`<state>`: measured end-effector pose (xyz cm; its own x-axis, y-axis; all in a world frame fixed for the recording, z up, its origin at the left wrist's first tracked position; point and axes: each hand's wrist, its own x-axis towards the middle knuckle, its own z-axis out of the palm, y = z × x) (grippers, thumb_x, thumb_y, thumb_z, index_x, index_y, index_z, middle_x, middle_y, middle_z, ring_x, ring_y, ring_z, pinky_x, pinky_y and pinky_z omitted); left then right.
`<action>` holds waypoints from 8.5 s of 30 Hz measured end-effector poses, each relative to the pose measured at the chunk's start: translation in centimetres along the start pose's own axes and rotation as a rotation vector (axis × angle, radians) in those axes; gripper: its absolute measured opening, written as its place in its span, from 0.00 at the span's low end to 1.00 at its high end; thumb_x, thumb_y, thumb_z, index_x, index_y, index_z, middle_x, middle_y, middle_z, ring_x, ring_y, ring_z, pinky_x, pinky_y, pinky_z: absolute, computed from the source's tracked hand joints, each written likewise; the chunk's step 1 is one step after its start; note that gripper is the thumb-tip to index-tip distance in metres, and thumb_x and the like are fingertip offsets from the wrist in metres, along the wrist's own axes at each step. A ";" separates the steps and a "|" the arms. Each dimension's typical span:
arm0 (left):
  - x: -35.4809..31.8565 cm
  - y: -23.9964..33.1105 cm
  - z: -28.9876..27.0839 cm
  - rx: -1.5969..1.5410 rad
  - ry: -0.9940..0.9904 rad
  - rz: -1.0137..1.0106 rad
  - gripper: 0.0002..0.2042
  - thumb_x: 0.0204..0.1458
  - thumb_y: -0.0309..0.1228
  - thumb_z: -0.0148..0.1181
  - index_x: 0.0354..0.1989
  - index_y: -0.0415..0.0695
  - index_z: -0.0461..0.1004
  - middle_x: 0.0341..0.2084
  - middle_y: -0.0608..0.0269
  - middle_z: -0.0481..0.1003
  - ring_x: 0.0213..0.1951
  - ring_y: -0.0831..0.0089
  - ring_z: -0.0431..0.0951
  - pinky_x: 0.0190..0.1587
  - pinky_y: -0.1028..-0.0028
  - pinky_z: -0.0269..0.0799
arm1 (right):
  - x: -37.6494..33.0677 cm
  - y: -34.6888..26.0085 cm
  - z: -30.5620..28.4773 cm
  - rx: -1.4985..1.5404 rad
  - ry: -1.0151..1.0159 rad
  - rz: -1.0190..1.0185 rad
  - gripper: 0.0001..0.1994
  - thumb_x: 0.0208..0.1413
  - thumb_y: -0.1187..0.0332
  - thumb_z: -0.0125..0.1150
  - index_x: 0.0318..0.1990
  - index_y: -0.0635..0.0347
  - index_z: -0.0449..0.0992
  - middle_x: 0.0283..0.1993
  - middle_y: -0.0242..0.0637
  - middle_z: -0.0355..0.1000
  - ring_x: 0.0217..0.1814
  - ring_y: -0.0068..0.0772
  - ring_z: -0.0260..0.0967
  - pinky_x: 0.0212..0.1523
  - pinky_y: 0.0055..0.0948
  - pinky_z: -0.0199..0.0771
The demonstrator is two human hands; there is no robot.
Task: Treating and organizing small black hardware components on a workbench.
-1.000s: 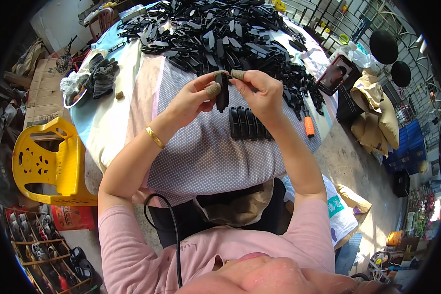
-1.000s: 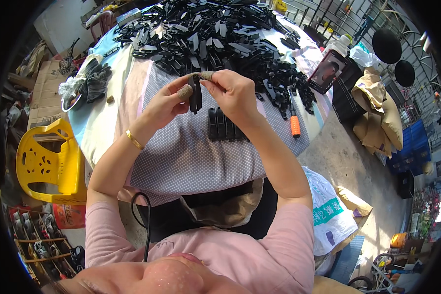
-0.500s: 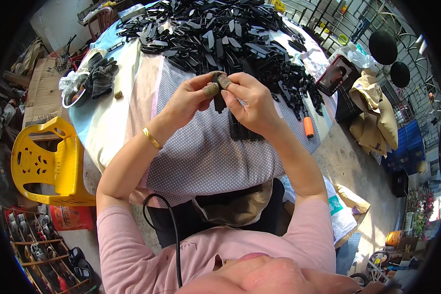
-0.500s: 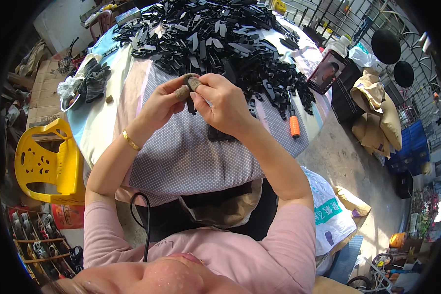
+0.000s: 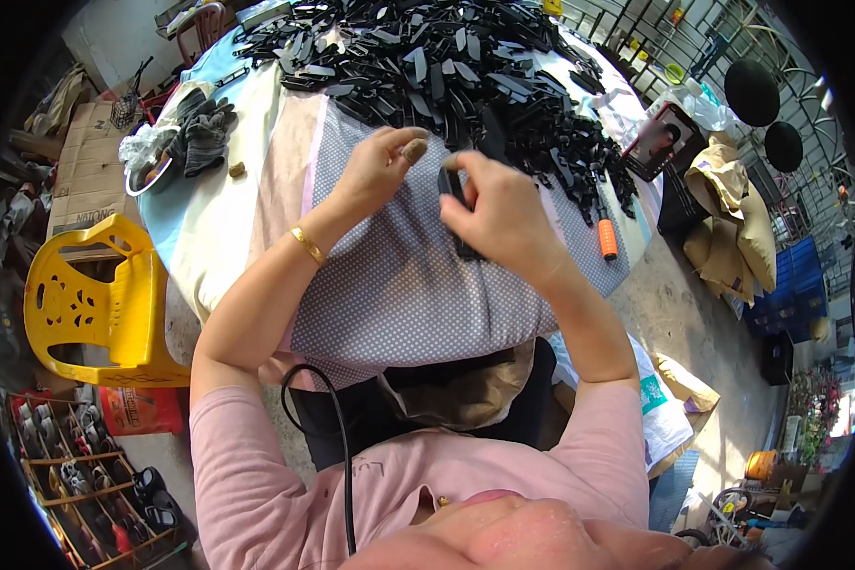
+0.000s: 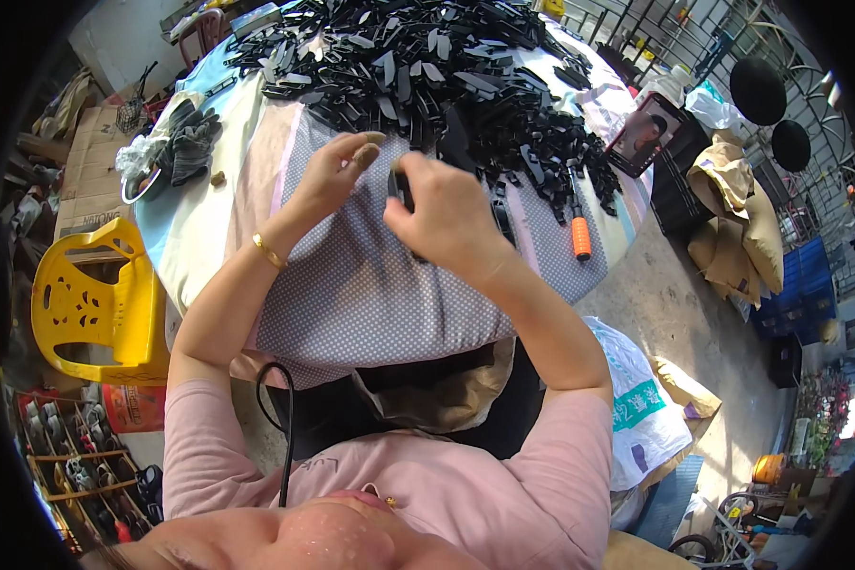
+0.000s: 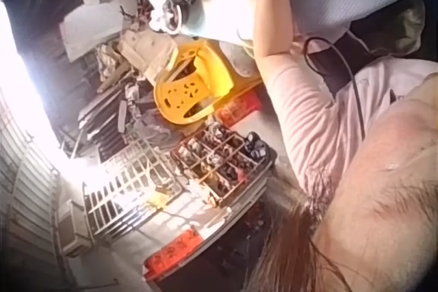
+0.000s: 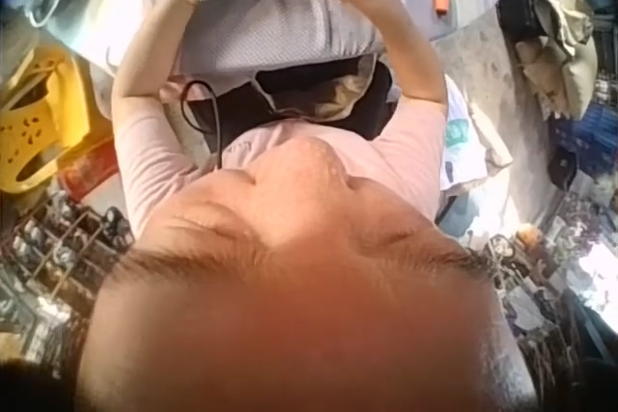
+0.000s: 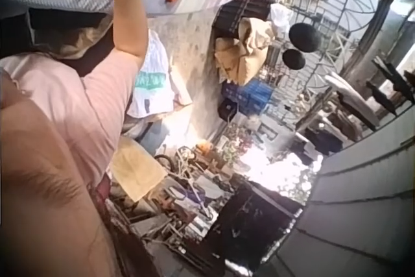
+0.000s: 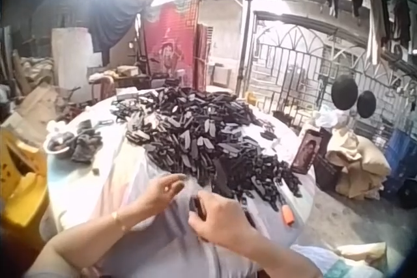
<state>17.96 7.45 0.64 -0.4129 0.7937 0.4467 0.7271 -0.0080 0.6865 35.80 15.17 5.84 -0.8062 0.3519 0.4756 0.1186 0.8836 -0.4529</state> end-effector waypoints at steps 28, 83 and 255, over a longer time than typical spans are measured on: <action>1.4 -2.2 -2.8 0.246 0.030 -0.279 0.13 0.42 0.27 0.58 0.38 0.38 0.74 0.34 0.52 0.71 0.31 0.66 0.74 0.35 0.71 0.70 | 0.1 11.7 -3.2 -0.525 -0.197 0.298 0.09 0.43 0.66 0.61 0.33 0.56 0.79 0.32 0.42 0.75 0.36 0.42 0.73 0.40 0.34 0.71; -0.8 3.1 -0.6 -1.330 -0.146 -0.313 0.14 0.52 0.29 0.56 0.47 0.38 0.70 0.35 0.62 0.75 0.36 0.76 0.76 0.39 0.77 0.76 | 1.4 0.8 1.5 0.003 0.337 -0.378 0.11 0.42 0.73 0.63 0.35 0.67 0.75 0.34 0.38 0.69 0.33 0.36 0.67 0.31 0.29 0.69; -0.3 3.2 -1.0 -1.035 -0.117 -0.531 0.14 0.56 0.35 0.51 0.46 0.41 0.64 0.31 0.62 0.71 0.28 0.75 0.74 0.30 0.79 0.73 | 3.0 3.3 2.1 0.417 0.249 -0.252 0.06 0.48 0.78 0.59 0.35 0.66 0.74 0.34 0.36 0.73 0.34 0.25 0.72 0.32 0.21 0.72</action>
<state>19.90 6.56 3.26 -0.4384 0.8971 -0.0551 -0.3379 -0.1077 0.9350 32.56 18.49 4.21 -0.6120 0.2524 0.7495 -0.3413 0.7706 -0.5382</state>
